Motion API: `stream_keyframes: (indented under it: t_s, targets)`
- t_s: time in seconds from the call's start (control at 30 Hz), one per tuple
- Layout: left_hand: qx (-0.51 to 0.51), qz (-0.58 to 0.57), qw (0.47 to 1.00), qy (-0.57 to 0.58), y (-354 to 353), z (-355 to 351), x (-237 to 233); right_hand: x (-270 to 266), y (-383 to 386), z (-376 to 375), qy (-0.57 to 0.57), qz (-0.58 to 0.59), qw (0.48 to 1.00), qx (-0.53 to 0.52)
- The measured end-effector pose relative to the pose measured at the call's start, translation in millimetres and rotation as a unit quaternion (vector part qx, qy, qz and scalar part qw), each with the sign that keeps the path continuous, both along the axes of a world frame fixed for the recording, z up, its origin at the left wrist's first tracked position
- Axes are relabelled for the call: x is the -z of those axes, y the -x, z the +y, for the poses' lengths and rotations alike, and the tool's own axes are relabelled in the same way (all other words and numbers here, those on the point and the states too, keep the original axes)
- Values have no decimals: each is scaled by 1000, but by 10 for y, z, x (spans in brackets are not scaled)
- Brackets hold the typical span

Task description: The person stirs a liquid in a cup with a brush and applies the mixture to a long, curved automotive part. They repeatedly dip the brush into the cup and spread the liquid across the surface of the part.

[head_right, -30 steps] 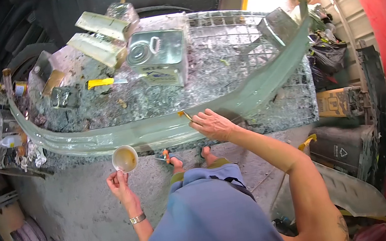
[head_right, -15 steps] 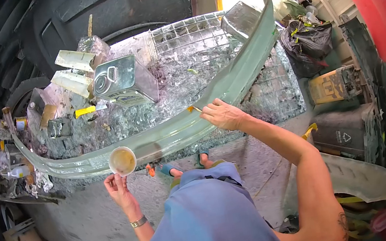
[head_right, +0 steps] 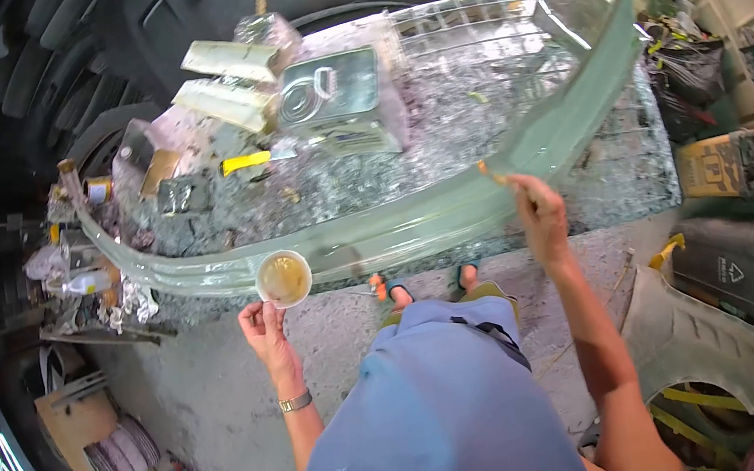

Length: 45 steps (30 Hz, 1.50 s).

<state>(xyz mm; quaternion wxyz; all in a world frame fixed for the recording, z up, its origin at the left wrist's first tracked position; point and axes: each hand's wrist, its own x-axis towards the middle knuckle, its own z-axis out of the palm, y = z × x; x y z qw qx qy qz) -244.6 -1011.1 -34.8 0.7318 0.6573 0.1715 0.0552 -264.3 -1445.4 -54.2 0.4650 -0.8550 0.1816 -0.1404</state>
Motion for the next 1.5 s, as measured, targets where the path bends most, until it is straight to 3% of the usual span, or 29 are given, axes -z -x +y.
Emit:
stream_keyframes:
  t_s: [0.03, 0.1, 0.23, 0.37, 0.43, 0.67, 0.8, 0.87, 1.0, 1.1, 1.2, 1.4, 1.5]
  targets:
    - [0, 7, 1000, -7, -27, 125, 13, -38, -40, 323, -73, 38, 997, 1]
    - [-17, 17, 1000, 0, -91, 315, 37, 100, -156, 995, -134, 4, 990, -52]
    - [-12, 31, 999, 15, -236, 553, 90, 321, -521, 2013, -67, 109, 975, -183]
    - [3, 26, 999, 47, -339, 694, 176, 498, -807, 2565, 16, 134, 970, -204]
    - [-7, 33, 999, 37, -358, 721, 175, 600, -777, 2445, 76, 162, 967, -181]
    - [16, 30, 998, 49, -399, 814, 351, 587, -364, 1326, 101, 115, 988, 18]
    - [20, 36, 997, 58, -452, 669, 324, 418, -260, 516, 160, 131, 976, 69]
    - [26, 36, 997, 62, -470, 609, 295, 395, -212, 237, 191, 83, 974, 91]
    - [34, 45, 997, 50, -489, 614, 275, 348, -167, 154, 230, 103, 959, 131]
    - [36, 32, 998, 49, -476, 723, 273, 314, -195, 666, 273, 174, 943, 72]
    - [21, 33, 998, 55, -444, 879, 275, 560, -283, 1445, 268, 139, 952, -40]
    - [-25, 37, 999, 32, -361, 1159, 220, 546, -651, 2552, 130, 108, 959, -227]
    - [-41, 45, 998, 29, -311, 1203, 278, 650, -736, 2652, 109, 59, 966, -227]
